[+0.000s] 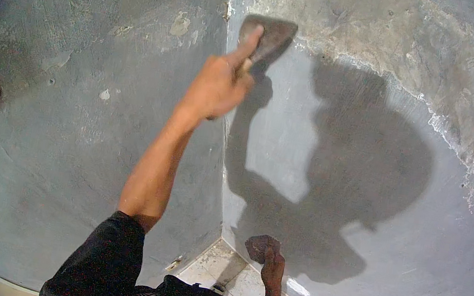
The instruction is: The person is using a scraper and a sponge to repair or patch a damaged section of a wall.
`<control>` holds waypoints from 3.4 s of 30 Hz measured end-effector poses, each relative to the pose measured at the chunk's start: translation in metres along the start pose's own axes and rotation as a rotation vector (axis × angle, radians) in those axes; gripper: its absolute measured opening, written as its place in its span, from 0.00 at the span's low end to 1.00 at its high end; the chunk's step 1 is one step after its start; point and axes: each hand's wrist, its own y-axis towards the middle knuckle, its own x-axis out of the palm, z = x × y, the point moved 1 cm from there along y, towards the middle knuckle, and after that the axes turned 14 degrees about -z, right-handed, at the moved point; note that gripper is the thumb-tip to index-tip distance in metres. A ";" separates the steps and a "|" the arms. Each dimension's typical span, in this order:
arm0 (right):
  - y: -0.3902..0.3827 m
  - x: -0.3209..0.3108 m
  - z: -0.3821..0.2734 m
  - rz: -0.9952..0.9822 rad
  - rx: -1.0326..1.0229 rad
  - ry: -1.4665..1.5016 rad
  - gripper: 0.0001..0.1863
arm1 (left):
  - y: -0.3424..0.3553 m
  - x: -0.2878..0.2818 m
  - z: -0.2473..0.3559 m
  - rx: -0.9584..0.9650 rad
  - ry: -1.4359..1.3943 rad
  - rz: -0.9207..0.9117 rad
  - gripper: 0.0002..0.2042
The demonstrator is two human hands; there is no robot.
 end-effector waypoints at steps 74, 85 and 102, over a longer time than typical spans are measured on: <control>0.159 -0.016 -0.452 0.645 -1.380 -1.474 0.18 | 0.013 -0.017 -0.010 0.145 0.182 -0.060 0.34; 0.218 -0.013 -0.495 0.321 -1.268 -1.954 0.15 | 0.010 -0.033 -0.019 0.024 0.069 -0.110 0.37; 0.208 -0.014 -0.514 0.255 -1.320 -1.929 0.16 | 0.009 -0.020 -0.019 0.116 0.159 -0.043 0.35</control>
